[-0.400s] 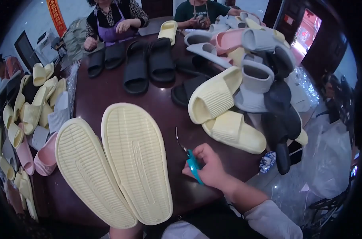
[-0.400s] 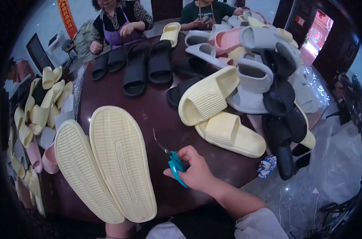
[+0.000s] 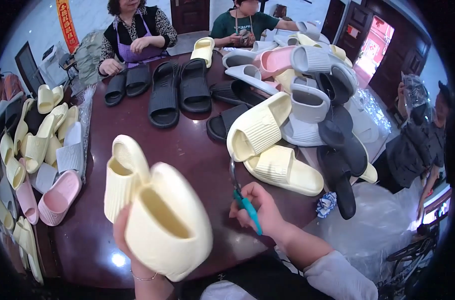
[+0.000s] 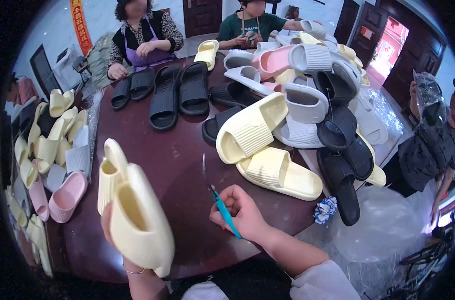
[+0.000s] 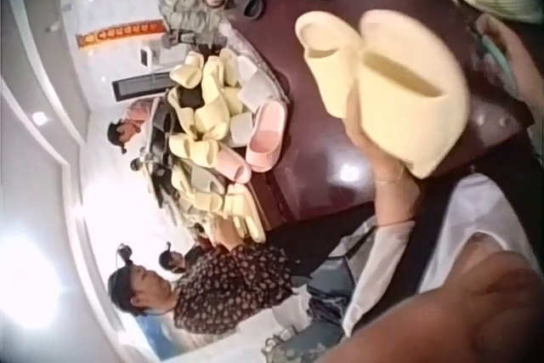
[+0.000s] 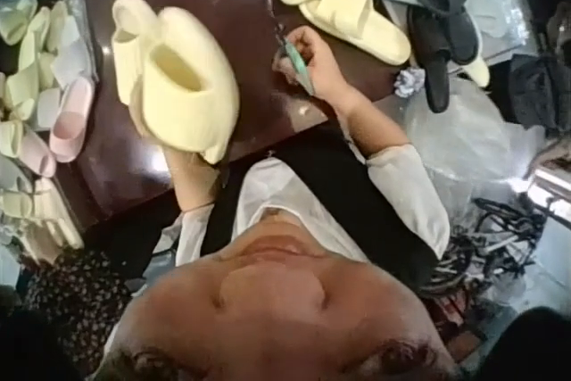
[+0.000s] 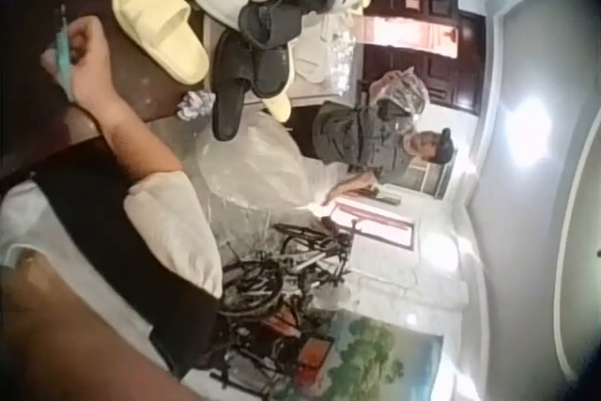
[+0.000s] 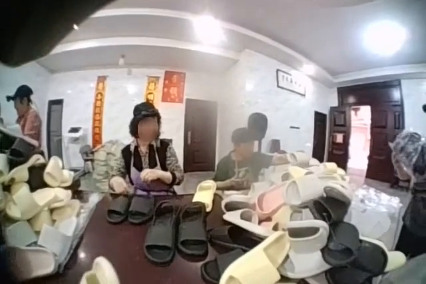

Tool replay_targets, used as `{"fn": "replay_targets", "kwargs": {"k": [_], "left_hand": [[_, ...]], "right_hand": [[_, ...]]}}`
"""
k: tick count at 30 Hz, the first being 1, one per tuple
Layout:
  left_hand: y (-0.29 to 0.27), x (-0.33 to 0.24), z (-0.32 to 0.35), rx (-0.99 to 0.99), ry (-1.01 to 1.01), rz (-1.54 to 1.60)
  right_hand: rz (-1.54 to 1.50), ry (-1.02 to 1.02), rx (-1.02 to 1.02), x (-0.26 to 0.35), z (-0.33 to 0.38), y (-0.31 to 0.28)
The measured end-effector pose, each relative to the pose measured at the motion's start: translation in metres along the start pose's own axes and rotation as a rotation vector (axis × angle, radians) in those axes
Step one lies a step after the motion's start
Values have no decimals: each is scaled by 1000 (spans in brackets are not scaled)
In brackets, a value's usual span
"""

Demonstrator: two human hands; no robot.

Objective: Trim excess material and loose threads from newly manufactured slippers using scissors.

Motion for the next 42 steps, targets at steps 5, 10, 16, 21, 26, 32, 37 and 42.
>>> {"fn": "replay_targets", "kwargs": {"k": [5,10,16,21,26,32,37,42], "left_hand": [[15,-35,11,207,598,-174],[24,-53,17,201,731,-261],[30,-48,19,244,725,-302],[33,-50,20,236,731,-291],[34,-55,23,234,750,-286],[30,-48,27,262,776,-279],[33,-53,23,266,732,-263],[43,-60,28,384,740,-190]], "right_hand": [[-31,-38,-29,7,7,-6],[316,-328,-57,17,15,-15],[420,-220,-87,15,18,-40],[597,-150,-127,21,21,-45],[642,-101,-114,18,21,-40],[695,-136,-115,21,23,-43],[427,-135,-148,5,13,-54],[109,79,-294,8,11,-49]]}}
Point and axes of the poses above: each hand's wrist, its own z-axis away from the middle knuckle, its own y-axis out of the palm, x = y × z, the point moved 8 cm from there along -z, towards the middle knuckle, and after that the axes turned 9 degrees about -x, right-handed, at the moved point
